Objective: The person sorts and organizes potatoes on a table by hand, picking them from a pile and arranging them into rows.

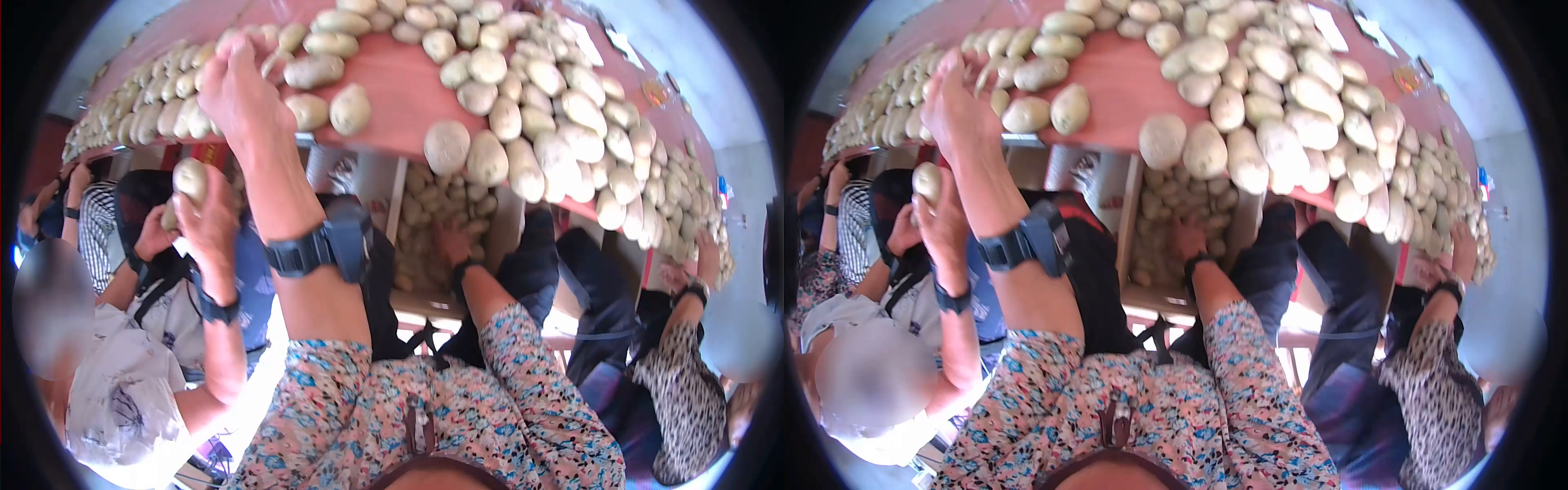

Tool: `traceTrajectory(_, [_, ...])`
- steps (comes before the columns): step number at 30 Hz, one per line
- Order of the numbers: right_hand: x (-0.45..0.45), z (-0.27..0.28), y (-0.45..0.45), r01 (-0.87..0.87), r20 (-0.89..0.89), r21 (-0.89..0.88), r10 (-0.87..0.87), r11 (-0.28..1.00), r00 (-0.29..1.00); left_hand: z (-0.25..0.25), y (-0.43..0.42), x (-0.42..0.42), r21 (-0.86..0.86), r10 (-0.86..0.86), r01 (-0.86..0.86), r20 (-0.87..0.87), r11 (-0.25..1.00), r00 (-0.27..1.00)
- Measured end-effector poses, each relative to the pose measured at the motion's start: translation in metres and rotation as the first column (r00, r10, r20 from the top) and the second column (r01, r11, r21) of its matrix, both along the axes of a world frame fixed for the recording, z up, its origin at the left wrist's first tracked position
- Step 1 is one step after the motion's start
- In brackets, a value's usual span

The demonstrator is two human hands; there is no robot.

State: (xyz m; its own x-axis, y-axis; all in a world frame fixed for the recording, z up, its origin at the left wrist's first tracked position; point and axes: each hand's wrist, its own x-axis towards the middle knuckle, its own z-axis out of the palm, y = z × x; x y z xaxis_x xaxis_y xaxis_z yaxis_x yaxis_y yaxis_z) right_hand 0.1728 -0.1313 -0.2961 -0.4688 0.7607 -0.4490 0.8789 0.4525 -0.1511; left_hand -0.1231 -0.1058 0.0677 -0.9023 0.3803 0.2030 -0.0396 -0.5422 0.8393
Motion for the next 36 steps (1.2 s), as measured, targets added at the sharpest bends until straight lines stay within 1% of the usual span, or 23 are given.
traceTrajectory(1, [-0.002,-0.006,-0.009,0.012,0.058,0.055,-0.016,0.998,0.998,0.0,0.002,-0.004,0.041,0.011,-0.013,0.03,0.999,0.999])
traceTrajectory(3, [-0.009,-0.008,-0.016,0.093,0.087,0.0,-0.093,0.996,0.992,-0.005,-0.005,-0.011,0.051,0.031,-0.038,0.144,0.998,0.989])
traceTrajectory(4, [-0.008,-0.011,-0.016,0.152,0.071,-0.119,-0.144,0.981,0.987,-0.006,-0.006,-0.011,0.047,0.036,-0.045,0.177,0.998,0.984])
traceTrajectory(6, [0.004,-0.059,-0.017,0.108,0.044,-0.024,-0.107,0.994,0.993,-0.004,-0.008,-0.008,0.044,0.044,-0.054,0.205,0.998,0.978])
traceTrajectory(8, [0.008,-0.078,-0.011,0.271,-0.123,-0.031,-0.273,0.962,0.954,-0.003,-0.009,-0.004,0.045,0.045,-0.055,0.206,0.997,0.978])
traceTrajectory(9, [0.006,-0.076,-0.008,0.433,-0.263,-0.117,-0.448,0.894,0.854,-0.003,-0.009,-0.002,0.046,0.043,-0.054,0.205,0.997,0.978])
traceTrajectory(11, [0.002,-0.066,-0.001,0.56,-0.375,-0.263,-0.618,0.786,0.691,0.0,-0.007,0.005,0.052,0.037,-0.049,0.203,0.997,0.978])
traceTrajectory(12, [0.003,-0.055,0.003,0.557,-0.373,-0.296,-0.631,0.776,0.681,0.0,-0.006,0.006,0.05,0.036,-0.046,0.195,0.998,0.98])
traceTrajectory(14, [0.004,-0.044,0.011,0.404,-0.334,-0.19,-0.446,0.895,0.831,0.003,-0.004,0.009,0.035,0.034,-0.04,0.171,0.999,0.985])
traceTrajectory(15, [0.009,-0.044,0.011,0.222,-0.257,-0.06,-0.23,0.973,0.939,0.004,-0.004,0.01,0.011,0.037,-0.039,0.151,0.999,0.988])
traceTrajectory(16, [0.014,-0.049,0.009,0.019,-0.144,0.051,-0.012,0.999,0.99,0.004,-0.003,0.011,-0.014,0.04,-0.039,0.13,0.999,0.991])
traceTrajectory(18, [0.015,-0.07,0.006,0.05,-0.114,0.015,-0.048,0.999,0.992,0.005,0.0,0.008,-0.083,0.052,-0.045,0.086,0.996,0.995])
traceTrajectory(19, [0.016,-0.073,0.01,-0.009,-0.086,-0.015,0.008,1.0,0.996,0.002,0.002,0.005,-0.131,0.064,-0.058,0.042,0.99,0.997])
traceTrajectory(20, [0.018,-0.075,0.013,-0.069,-0.063,-0.048,0.066,0.997,0.996,-0.002,0.004,0.001,-0.198,0.056,-0.067,-0.058,0.978,0.997])
traceTrajectory(22, [0.013,-0.06,0.023,-0.265,-0.024,-0.171,0.264,0.949,0.964,-0.018,0.008,-0.013,-0.323,0.027,-0.111,-0.255,0.94,0.967])
traceTrajectory(23, [0.009,-0.049,0.027,-0.321,-0.019,-0.245,0.326,0.915,0.945,-0.039,0.016,-0.03,-0.332,0.042,-0.18,-0.382,0.926,0.923])
traceTrajectory(25, [-0.01,0.013,0.03,-0.291,-0.032,-0.424,0.307,0.858,0.951,-0.042,0.01,-0.033,-0.446,0.017,-0.346,-0.593,0.826,0.805])
traceTrajectory(26, [-0.014,0.045,0.029,-0.318,-0.079,-0.459,0.318,0.83,0.945,-0.043,0.007,-0.034,-0.485,-0.02,-0.433,-0.683,0.76,0.73])
traceTrajectory(28, [-0.019,0.111,0.023,-0.372,-0.175,-0.532,0.331,0.76,0.927,-0.054,0.004,-0.04,-0.538,-0.042,-0.451,-0.674,0.712,0.738])
traceTrajectory(31, [-0.034,0.206,0.019,-0.441,-0.122,-0.618,0.474,0.651,0.872,-0.058,0.0,-0.044,-0.571,-0.058,-0.455,-0.663,0.683,0.746])
traceTrajectory(34, [-0.038,0.251,0.01,-0.51,-0.219,-0.404,0.461,0.759,0.86,-0.043,0.007,-0.043,-0.656,-0.243,-0.375,-0.653,0.655,0.718])
traceTrajectory(35, [-0.037,0.253,0.011,-0.555,-0.254,-0.352,0.494,0.753,0.831,-0.04,0.013,-0.043,-0.594,-0.253,-0.451,-0.749,0.665,0.613])
traceTrajectory(36, [-0.036,0.253,0.011,-0.598,-0.291,-0.3,0.525,0.744,0.8,-0.038,0.018,-0.045,-0.614,-0.319,-0.47,-0.761,0.634,0.565])
